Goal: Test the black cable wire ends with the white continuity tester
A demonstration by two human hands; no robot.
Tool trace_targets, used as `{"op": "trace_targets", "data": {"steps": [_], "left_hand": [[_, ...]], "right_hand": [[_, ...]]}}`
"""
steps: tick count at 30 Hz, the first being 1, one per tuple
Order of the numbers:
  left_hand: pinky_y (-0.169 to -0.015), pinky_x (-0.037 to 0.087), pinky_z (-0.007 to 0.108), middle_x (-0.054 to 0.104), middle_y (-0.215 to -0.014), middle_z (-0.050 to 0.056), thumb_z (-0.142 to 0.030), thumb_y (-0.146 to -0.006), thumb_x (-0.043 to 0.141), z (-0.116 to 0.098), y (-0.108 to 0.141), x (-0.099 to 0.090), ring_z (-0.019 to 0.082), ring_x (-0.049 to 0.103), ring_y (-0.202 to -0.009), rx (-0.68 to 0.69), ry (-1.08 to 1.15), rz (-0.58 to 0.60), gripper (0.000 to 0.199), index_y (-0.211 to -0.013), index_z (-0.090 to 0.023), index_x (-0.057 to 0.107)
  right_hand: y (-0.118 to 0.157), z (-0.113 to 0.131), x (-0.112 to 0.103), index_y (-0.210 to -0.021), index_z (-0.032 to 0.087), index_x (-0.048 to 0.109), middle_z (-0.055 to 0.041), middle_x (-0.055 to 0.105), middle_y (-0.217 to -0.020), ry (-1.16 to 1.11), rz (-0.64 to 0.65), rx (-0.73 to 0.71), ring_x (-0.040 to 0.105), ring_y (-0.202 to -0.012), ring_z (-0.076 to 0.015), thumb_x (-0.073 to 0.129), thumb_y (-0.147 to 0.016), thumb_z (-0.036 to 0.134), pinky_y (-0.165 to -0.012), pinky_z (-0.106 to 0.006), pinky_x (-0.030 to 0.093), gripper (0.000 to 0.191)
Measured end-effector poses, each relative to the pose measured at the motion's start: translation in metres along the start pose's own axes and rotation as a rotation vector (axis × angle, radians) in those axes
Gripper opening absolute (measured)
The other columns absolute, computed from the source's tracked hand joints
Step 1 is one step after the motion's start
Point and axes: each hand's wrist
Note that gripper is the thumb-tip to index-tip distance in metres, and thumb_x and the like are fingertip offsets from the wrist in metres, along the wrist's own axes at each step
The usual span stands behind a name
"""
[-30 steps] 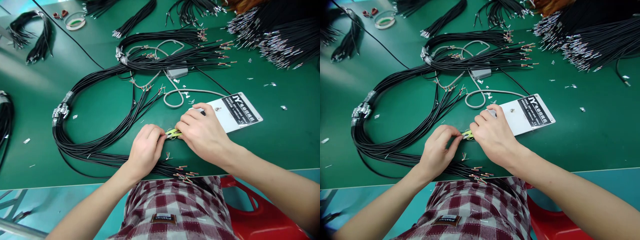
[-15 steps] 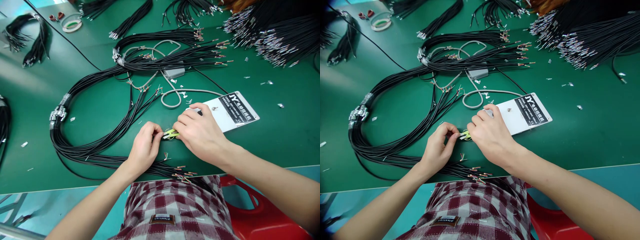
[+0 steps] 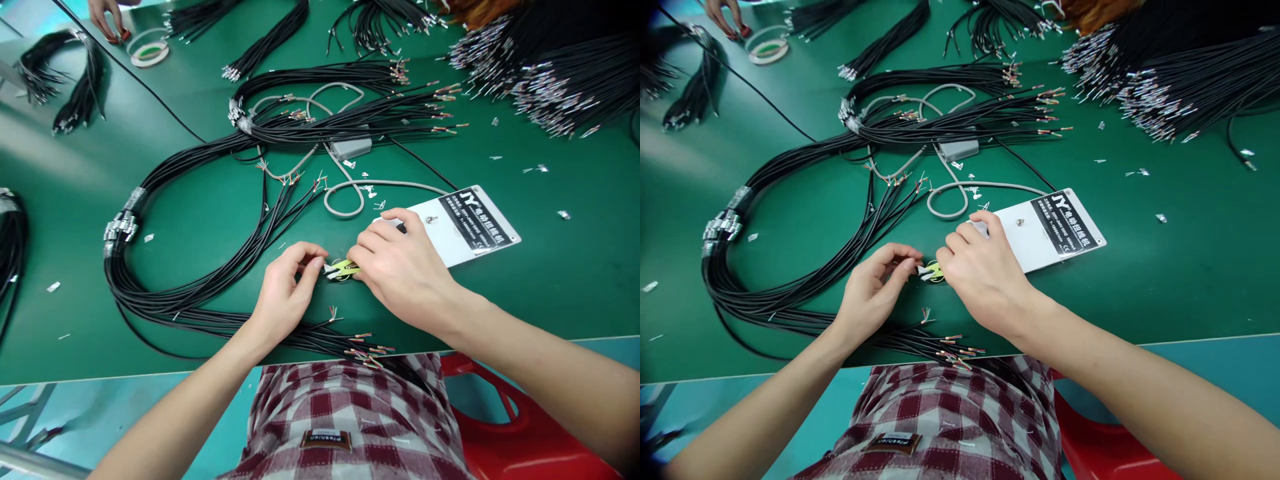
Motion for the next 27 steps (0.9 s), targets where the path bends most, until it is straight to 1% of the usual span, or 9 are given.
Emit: {"op": "trace_targets", "data": {"steps": [2,4,7,13,17,23,27], "left_hand": [[-0.08,0.05,0.033,0.067,-0.095,0.005,-0.018,-0.093,0.051,0.002,0.004,-0.002,0.02,0.063,-0.089,0.006,-0.028,-0.004,0.014,-0.098,-0.019,0.064],[-0.086,0.048,0.037,0.065,-0.097,0.005,-0.014,-0.089,0.055,0.004,0.008,-0.003,0.022,0.06,-0.095,0.06,-0.116,-0.006,0.015,-0.097,-0.02,0.066],[-0.09,0.046,0.04,0.064,-0.095,0.004,-0.013,-0.086,0.059,0.007,0.013,-0.002,0.023,0.058,-0.097,0.096,-0.184,-0.016,0.014,-0.095,-0.021,0.068],[-0.084,0.048,0.039,0.067,-0.086,0.004,-0.016,-0.086,0.064,0.008,0.013,0.003,0.022,0.06,-0.088,0.061,-0.131,-0.074,0.007,-0.085,-0.02,0.069],[-0.079,0.048,0.038,0.066,-0.083,0.004,-0.014,-0.086,0.061,0.005,0.015,0.004,0.022,0.059,-0.084,0.09,-0.16,-0.103,0.01,-0.079,-0.02,0.064],[-0.078,0.043,0.037,0.066,-0.085,0.003,-0.012,-0.086,0.058,0.003,0.017,0.007,0.021,0.057,-0.085,0.085,-0.245,-0.079,0.012,-0.077,-0.02,0.061],[-0.079,0.042,0.036,0.065,-0.086,0.003,-0.013,-0.088,0.056,0.005,0.017,0.008,0.021,0.057,-0.085,0.085,-0.24,-0.056,0.013,-0.078,-0.02,0.06]], "right_hand": [[0.0,0.0,0.0,-0.081,0.018,0.063,-0.0033,0.067,-0.085,-0.004,-0.003,0.002,0.055,-0.089,-0.0221,0.056,-0.082,0.008,-0.099,-0.043,0.022,0.012],[0.0,0.0,0.0,-0.081,0.019,0.063,-0.0027,0.068,-0.084,-0.004,-0.005,0.0,0.055,-0.088,-0.0216,0.057,-0.081,0.007,-0.099,-0.042,0.022,0.014],[0.0,0.0,0.0,-0.082,0.019,0.065,-0.0027,0.069,-0.084,-0.001,-0.013,-0.007,0.056,-0.087,-0.0216,0.056,-0.082,0.006,-0.098,-0.042,0.022,0.016],[-0.001,0.001,-0.001,-0.086,0.019,0.068,-0.0032,0.07,-0.083,-0.002,-0.033,-0.015,0.058,-0.087,-0.0224,0.055,-0.084,0.007,-0.098,-0.042,0.024,0.018],[0.0,0.002,-0.002,-0.088,0.019,0.068,-0.0037,0.07,-0.083,-0.003,-0.039,-0.02,0.059,-0.087,-0.0227,0.054,-0.087,0.011,-0.097,-0.042,0.026,0.017],[0.0,0.002,-0.001,-0.087,0.019,0.068,-0.0053,0.071,-0.084,0.002,-0.041,-0.028,0.059,-0.086,-0.0237,0.053,-0.091,0.018,-0.096,-0.043,0.027,0.016],[0.001,0.002,-0.001,-0.089,0.018,0.069,-0.0059,0.071,-0.086,0.006,-0.047,-0.031,0.059,-0.087,-0.0241,0.056,-0.09,0.02,-0.096,-0.043,0.028,0.014]]}}
Point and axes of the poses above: each hand's wrist, its own y-axis away from the middle knuckle, its own x-axis out of the palm, z = x × y
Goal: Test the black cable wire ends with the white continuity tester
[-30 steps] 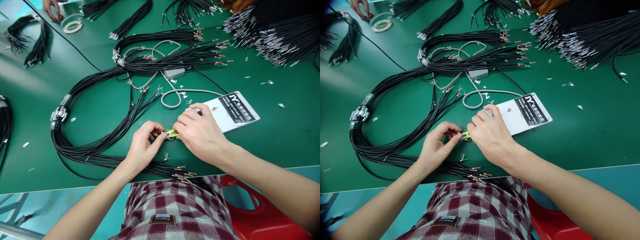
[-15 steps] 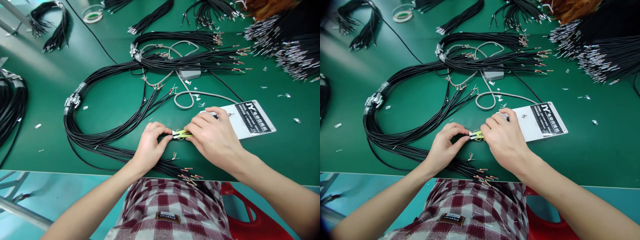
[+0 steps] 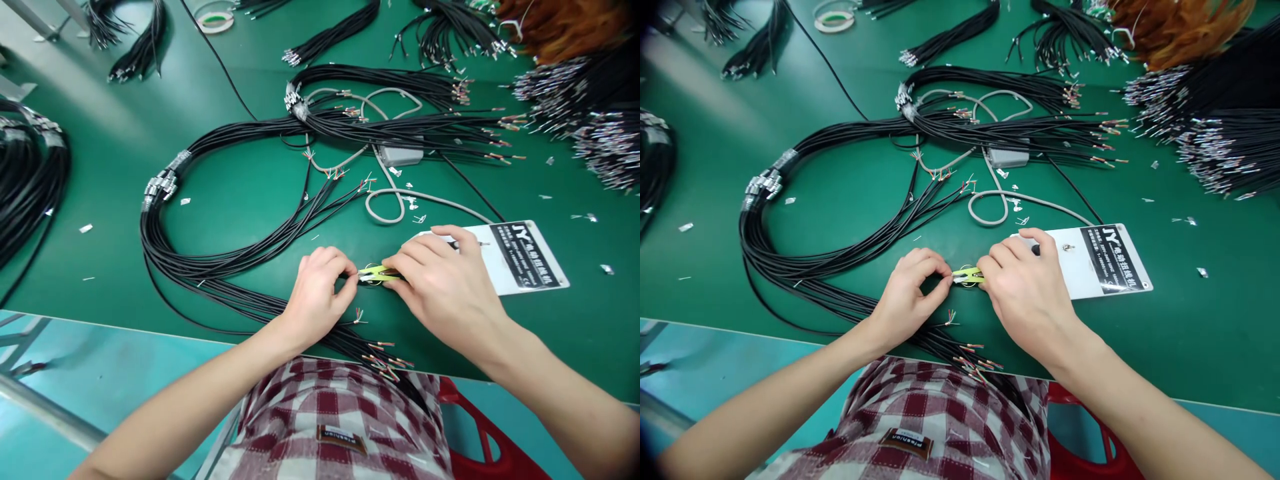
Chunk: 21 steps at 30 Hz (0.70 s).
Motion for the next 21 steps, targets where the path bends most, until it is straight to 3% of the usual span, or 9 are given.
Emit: {"op": "trace_targets", "data": {"steps": [15,21], "left_hand": [[-0.081,0.044,0.039,0.068,-0.09,0.005,-0.012,-0.087,0.063,0.004,-0.002,-0.002,0.023,0.059,-0.09,-0.025,0.019,0.005,0.012,-0.097,-0.017,0.065],[-0.08,0.04,0.037,0.07,-0.091,0.003,-0.014,-0.09,0.06,0.005,-0.008,-0.006,0.021,0.059,-0.089,0.004,-0.002,0.076,0.01,-0.087,-0.018,0.069]], "right_hand": [[-0.001,-0.002,0.0,-0.088,0.017,0.069,-0.0053,0.071,-0.087,0.008,-0.015,0.002,0.061,-0.086,-0.0243,0.063,-0.087,0.022,-0.096,-0.044,0.029,0.008],[0.0,-0.001,0.001,-0.086,0.017,0.07,-0.005,0.071,-0.084,0.006,-0.049,-0.011,0.061,-0.084,-0.0242,0.061,-0.087,0.021,-0.096,-0.044,0.03,0.009]]}}
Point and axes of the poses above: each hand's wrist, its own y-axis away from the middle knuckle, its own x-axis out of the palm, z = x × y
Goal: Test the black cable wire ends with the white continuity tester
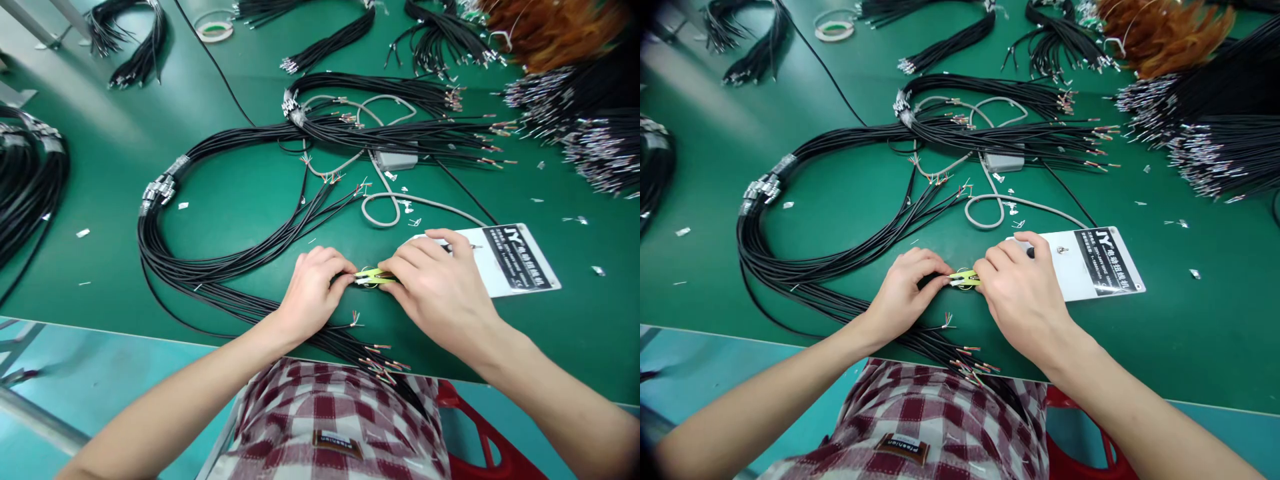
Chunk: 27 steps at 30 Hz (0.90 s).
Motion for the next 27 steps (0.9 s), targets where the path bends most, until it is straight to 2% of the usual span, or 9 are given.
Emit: {"op": "trace_targets", "data": {"steps": [19,27], "left_hand": [[-0.076,0.034,0.034,0.066,-0.084,0.002,-0.016,-0.091,0.058,0.006,-0.0045,0.0002,0.02,0.057,-0.085,0.103,-0.126,0.041,0.01,-0.082,-0.018,0.063],[-0.078,0.037,0.038,0.068,-0.09,0.005,-0.025,-0.092,0.059,0.0075,-0.0065,-0.0045,0.024,0.055,-0.089,0.094,-0.2,0.093,0.012,-0.095,-0.02,0.069]], "right_hand": [[0.0019,0.0015,0.0023,-0.086,0.018,0.07,-0.0047,0.071,-0.085,0.002,-0.029,0.02,0.061,-0.084,-0.0231,0.055,-0.09,0.019,-0.099,-0.045,0.028,0.015],[0.0004,0.0019,0.0013,-0.084,0.019,0.07,-0.004,0.07,-0.081,-0.007,-0.032,0.021,0.06,-0.083,-0.0224,0.054,-0.091,0.019,-0.099,-0.044,0.028,0.017]]}}
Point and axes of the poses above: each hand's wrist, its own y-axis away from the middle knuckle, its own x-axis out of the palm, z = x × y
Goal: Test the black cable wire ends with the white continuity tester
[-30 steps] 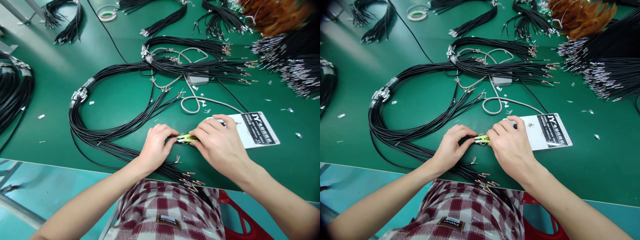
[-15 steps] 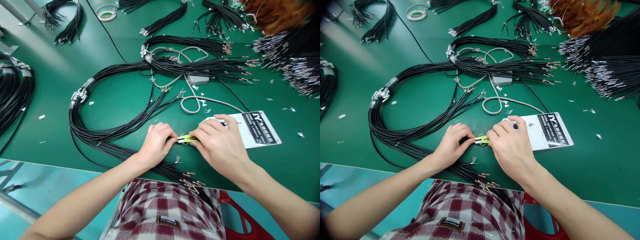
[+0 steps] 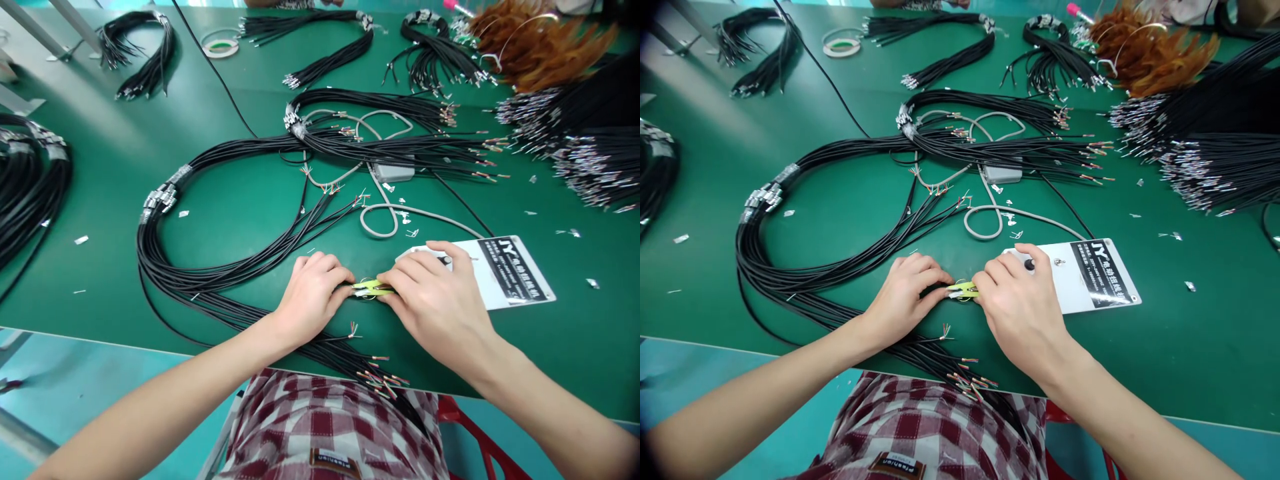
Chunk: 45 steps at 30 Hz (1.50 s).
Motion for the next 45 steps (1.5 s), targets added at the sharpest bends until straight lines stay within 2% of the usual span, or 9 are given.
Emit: {"op": "trace_targets", "data": {"steps": [4,6,9,12,15,24,32,39,45], "left_hand": [[-0.081,0.043,0.035,0.069,-0.096,0.007,-0.013,-0.092,0.052,0.005,-0.006,-0.013,0.022,0.059,-0.092,-0.041,0.161,0.062,0.02,-0.103,-0.016,0.068],[-0.071,0.047,0.029,0.07,-0.089,0.005,-0.009,-0.091,0.046,0.007,-0.013,-0.019,0.017,0.062,-0.077,-0.125,0.325,0.155,0.025,-0.103,-0.015,0.067],[-0.046,0.04,0.022,0.066,-0.069,-0.001,-0.013,-0.092,0.042,0.01,-0.027,-0.025,0.009,0.052,-0.045,-0.306,0.59,0.451,0.024,-0.095,-0.015,0.066],[-0.035,0.031,0.018,0.062,-0.059,-0.003,-0.016,-0.091,0.042,0.015,-0.04,-0.025,0.007,0.046,-0.034,-0.43,0.861,0.745,0.02,-0.084,-0.015,0.061],[-0.035,0.035,0.017,0.062,-0.059,-0.004,-0.01,-0.084,0.047,0.018,-0.047,-0.025,0.007,0.05,-0.035,-0.452,0.989,0.845,0.015,-0.085,-0.015,0.061],[-0.053,0.046,0.018,0.063,-0.059,-0.003,-0.011,-0.081,0.059,-0.004,-0.035,-0.026,0.008,0.059,-0.052,-0.381,1.208,0.484,0.01,-0.084,-0.013,0.069],[-0.059,0.049,0.023,0.064,-0.071,0.001,-0.016,-0.081,0.063,-0.04,-0.033,-0.023,0.01,0.06,-0.058,-0.26,1.307,0.104,0.008,-0.08,-0.012,0.071],[-0.058,0.048,0.022,0.064,-0.06,0.001,-0.018,-0.085,0.059,-0.058,-0.037,-0.021,0.011,0.057,-0.055,-0.211,1.345,0.029,0.011,-0.085,-0.012,0.069],[-0.059,0.05,0.024,0.065,-0.064,0.003,-0.018,-0.088,0.055,-0.064,-0.045,-0.023,0.013,0.06,-0.057,-0.046,1.127,-0.063,0.017,-0.084,-0.012,0.07]], "right_hand": [[0.001,0.0,0.001,-0.084,0.018,0.07,-0.004,0.07,-0.082,-0.014,-0.02,-0.006,0.061,-0.083,-0.0218,0.053,-0.092,0.019,-0.099,-0.044,0.029,0.019],[0.002,0.0,0.003,-0.085,0.018,0.07,-0.0033,0.071,-0.083,-0.008,-0.037,-0.01,0.061,-0.083,-0.021,0.054,-0.092,0.018,-0.099,-0.044,0.029,0.018],[0.003,0.002,0.003,-0.083,0.018,0.069,-0.0017,0.071,-0.079,0.009,-0.068,-0.012,0.062,-0.082,-0.0197,0.054,-0.093,0.016,-0.098,-0.044,0.03,0.019],[0.003,0.003,0.003,-0.081,0.018,0.069,-0.0011,0.071,-0.076,-0.003,-0.087,-0.008,0.063,-0.08,-0.0185,0.052,-0.095,0.016,-0.097,-0.043,0.032,0.022],[0.003,0.004,0.001,-0.082,0.018,0.069,-0.0011,0.071,-0.075,-0.031,-0.091,0.001,0.063,-0.078,-0.0179,0.049,-0.096,0.016,-0.095,-0.043,0.032,0.024],[-0.001,-0.012,-0.027,-0.09,0.022,0.068,-0.0011,0.074,-0.084,-0.165,-0.087,0.091,0.066,-0.083,-0.0207,0.058,-0.093,0.022,-0.097,-0.045,0.031,0.011],[0.005,-0.025,-0.046,-0.088,0.025,0.067,0.0021,0.073,-0.082,-0.318,-0.252,0.234,0.068,-0.081,-0.019,0.066,-0.088,0.03,-0.098,-0.044,0.032,0.004],[0.012,-0.038,-0.05,-0.09,0.025,0.067,0.0018,0.073,-0.082,-0.323,-0.319,0.215,0.067,-0.081,-0.0209,0.069,-0.084,0.027,-0.097,-0.045,0.033,0.006],[0.019,-0.051,-0.052,-0.096,0.026,0.064,0.0016,0.073,-0.086,-0.282,-0.311,0.156,0.068,-0.083,-0.0218,0.071,-0.082,0.025,-0.098,-0.046,0.033,0.016]]}}
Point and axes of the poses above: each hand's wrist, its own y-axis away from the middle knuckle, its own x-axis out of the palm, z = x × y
